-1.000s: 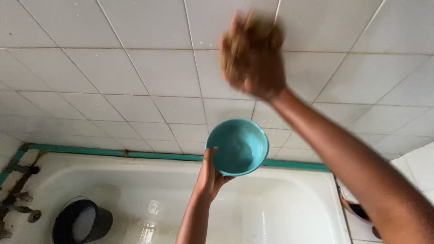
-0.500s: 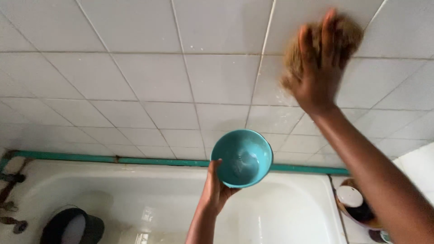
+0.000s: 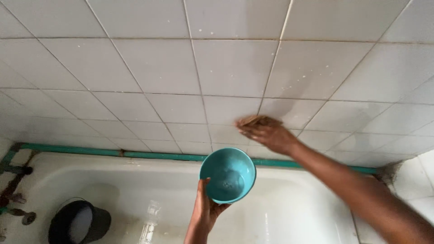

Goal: Scrubbing the wall tiles and the edge of a bathtub with a cloth and soapy water.

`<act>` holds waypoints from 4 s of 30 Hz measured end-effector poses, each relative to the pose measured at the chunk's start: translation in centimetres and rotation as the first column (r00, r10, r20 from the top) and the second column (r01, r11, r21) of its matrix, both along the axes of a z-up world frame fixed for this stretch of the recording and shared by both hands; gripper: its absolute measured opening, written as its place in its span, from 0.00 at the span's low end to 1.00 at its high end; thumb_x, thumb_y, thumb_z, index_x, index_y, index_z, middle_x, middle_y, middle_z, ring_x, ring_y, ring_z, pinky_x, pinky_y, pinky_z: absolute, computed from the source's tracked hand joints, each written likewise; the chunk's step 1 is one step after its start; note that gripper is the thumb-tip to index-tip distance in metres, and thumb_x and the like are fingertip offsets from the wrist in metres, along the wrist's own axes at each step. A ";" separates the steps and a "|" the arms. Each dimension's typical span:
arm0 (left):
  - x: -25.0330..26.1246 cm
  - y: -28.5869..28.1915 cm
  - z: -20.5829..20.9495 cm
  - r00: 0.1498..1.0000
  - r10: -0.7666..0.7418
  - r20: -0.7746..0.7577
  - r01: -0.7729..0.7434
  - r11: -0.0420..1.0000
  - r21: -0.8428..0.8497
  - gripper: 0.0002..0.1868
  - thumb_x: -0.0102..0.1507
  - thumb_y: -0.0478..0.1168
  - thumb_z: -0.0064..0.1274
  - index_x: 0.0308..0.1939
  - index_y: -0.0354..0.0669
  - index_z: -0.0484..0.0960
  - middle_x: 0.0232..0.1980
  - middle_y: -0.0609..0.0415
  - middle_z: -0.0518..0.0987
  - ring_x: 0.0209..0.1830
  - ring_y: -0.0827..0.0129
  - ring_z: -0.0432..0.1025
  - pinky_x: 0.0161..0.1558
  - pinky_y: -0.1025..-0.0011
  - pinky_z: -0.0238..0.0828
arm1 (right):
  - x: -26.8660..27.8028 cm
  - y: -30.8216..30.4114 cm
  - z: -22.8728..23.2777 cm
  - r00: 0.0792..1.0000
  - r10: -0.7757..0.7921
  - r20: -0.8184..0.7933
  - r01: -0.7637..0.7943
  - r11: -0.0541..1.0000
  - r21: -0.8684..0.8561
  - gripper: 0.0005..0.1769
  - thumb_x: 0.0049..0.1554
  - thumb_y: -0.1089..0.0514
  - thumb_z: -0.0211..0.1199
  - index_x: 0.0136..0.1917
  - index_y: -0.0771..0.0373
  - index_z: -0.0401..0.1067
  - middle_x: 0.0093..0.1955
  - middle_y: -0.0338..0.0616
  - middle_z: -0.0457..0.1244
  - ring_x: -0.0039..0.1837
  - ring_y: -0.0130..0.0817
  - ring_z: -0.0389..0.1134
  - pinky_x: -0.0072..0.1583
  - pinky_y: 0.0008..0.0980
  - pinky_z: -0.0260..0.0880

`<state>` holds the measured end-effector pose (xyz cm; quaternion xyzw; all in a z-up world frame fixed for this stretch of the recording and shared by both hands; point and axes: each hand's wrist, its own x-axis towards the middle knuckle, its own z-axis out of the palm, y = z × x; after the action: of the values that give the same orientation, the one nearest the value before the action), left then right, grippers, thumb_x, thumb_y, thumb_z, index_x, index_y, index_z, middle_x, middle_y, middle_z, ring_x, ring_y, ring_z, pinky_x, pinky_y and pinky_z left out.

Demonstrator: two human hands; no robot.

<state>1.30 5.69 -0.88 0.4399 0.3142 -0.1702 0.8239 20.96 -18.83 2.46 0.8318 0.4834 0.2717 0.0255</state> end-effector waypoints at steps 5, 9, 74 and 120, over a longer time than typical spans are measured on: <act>0.4 -0.4 1.2 1.000 0.018 -0.009 -0.018 1.000 0.008 0.51 0.58 0.68 0.41 0.77 0.44 0.48 0.70 0.33 0.68 0.64 0.46 0.74 0.59 0.52 0.75 | -0.1 1.0 13.5 0.971 -0.112 -0.213 0.143 0.980 0.136 0.28 0.70 0.55 0.55 0.81 0.50 0.54 0.74 0.43 0.57 0.70 0.41 0.64 0.69 0.42 0.69; 0.9 -0.5 3.2 0.997 -0.004 0.078 0.003 1.000 0.008 0.51 0.58 0.67 0.41 0.77 0.42 0.48 0.70 0.31 0.67 0.64 0.46 0.74 0.60 0.51 0.77 | 0.4 2.7 17.4 0.902 -0.281 0.328 0.171 0.930 0.327 0.38 0.72 0.60 0.58 0.88 0.42 0.46 0.87 0.49 0.46 0.84 0.51 0.54 0.79 0.46 0.64; 3.8 -8.4 1.1 0.989 -0.129 0.076 0.124 0.990 0.071 0.55 0.57 0.70 0.42 0.78 0.40 0.46 0.69 0.28 0.67 0.66 0.41 0.72 0.61 0.49 0.75 | 1.3 -7.7 15.2 0.949 -0.274 0.156 0.168 0.857 0.486 0.30 0.73 0.48 0.50 0.84 0.46 0.46 0.83 0.41 0.49 0.84 0.41 0.52 0.82 0.57 0.52; -1.4 -8.4 0.7 0.975 -0.182 0.129 0.165 0.978 0.129 0.55 0.59 0.71 0.38 0.78 0.38 0.44 0.71 0.27 0.64 0.69 0.40 0.69 0.65 0.46 0.70 | 2.5 -7.6 -5.6 0.340 0.940 -0.010 0.940 -0.340 0.032 0.14 0.63 0.52 0.56 0.59 0.59 0.69 0.56 0.48 0.69 0.59 0.44 0.71 0.62 0.51 0.75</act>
<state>-0.11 -2.68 -0.17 0.5241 0.2253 -0.1914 0.7987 23.47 -26.44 -3.16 0.1880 -0.1958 -0.0777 -0.9593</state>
